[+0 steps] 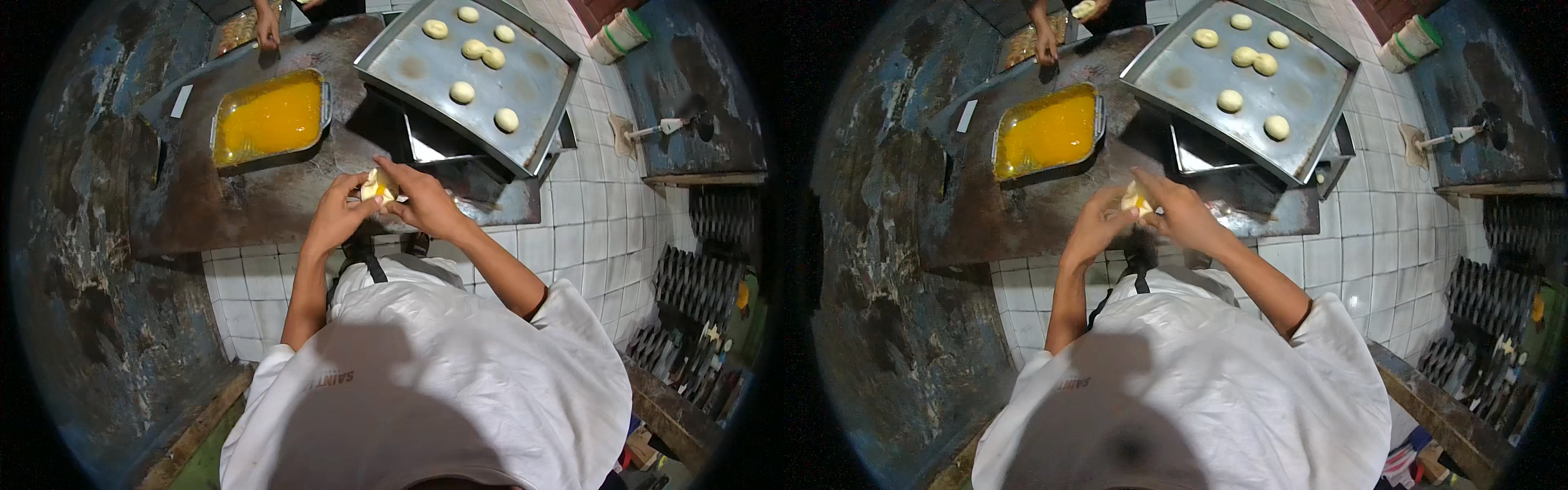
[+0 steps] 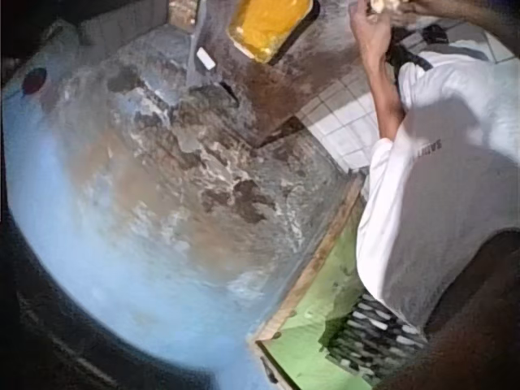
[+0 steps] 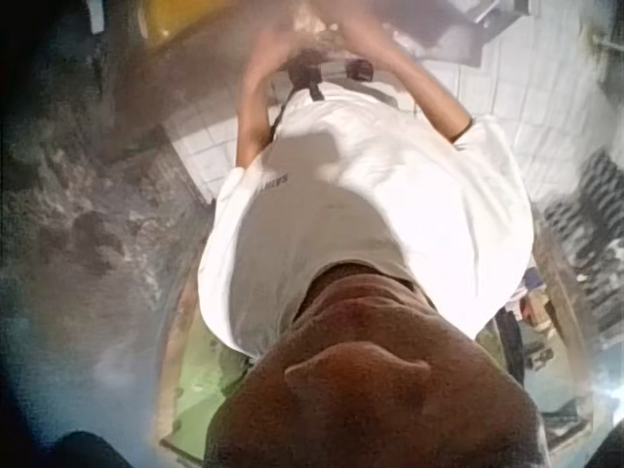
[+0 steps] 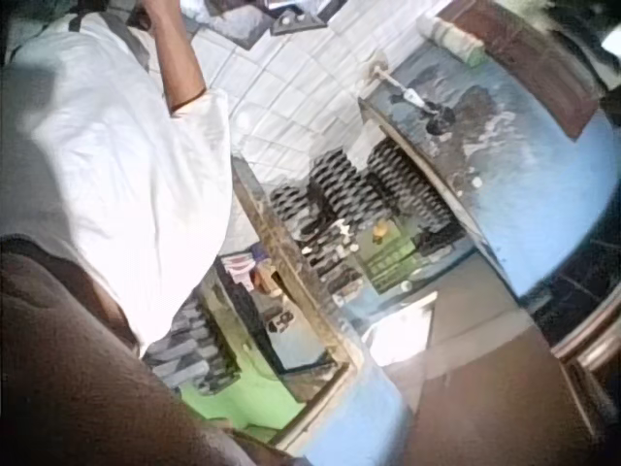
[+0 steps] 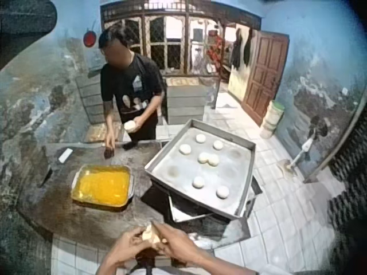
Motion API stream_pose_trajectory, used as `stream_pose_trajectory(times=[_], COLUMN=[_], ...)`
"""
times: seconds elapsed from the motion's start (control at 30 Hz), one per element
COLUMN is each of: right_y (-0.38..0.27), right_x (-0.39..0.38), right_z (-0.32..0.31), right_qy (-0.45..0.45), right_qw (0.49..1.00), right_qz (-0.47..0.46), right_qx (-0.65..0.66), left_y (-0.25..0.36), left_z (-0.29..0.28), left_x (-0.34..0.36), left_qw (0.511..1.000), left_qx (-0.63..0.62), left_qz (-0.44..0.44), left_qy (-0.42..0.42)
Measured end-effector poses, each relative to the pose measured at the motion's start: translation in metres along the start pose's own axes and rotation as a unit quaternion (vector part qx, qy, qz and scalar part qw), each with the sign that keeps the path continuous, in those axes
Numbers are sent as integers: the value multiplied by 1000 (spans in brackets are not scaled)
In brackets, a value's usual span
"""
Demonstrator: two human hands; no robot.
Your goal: The person picks up dough balls, dips them into a container of yellow liquid by hand, and places them onto a metal tray, occasionally using a spoon to move the liquid.
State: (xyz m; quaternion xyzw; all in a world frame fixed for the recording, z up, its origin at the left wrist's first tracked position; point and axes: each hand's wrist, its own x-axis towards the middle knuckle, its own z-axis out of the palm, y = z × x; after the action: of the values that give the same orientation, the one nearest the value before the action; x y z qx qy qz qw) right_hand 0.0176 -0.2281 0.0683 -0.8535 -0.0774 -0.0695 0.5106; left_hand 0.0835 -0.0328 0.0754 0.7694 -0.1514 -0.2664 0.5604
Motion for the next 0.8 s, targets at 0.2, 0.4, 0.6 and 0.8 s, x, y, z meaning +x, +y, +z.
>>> stream_pose_trajectory(times=[0.2, 0.4, 0.6, 0.8], right_y=[-32, -65, -101, -111], right_x=[30, 62, 100, 107], right_z=[40, 76, 54, 61], right_qy=[95, 103, 188, 173], right_qw=[985, 992, 979, 956], right_qz=[93, -62, -60, 91], right_qx=[112, -25, -51, 219], left_y=[4, -19, 24, 37], left_z=[-52, -69, -88, -97], left_x=[-16, 7, 12, 17], left_qw=[995, 897, 853, 826], left_qx=[38, -350, -481, -527], left_qz=[88, 110, 203, 181], left_qy=[32, 246, 2, -88])
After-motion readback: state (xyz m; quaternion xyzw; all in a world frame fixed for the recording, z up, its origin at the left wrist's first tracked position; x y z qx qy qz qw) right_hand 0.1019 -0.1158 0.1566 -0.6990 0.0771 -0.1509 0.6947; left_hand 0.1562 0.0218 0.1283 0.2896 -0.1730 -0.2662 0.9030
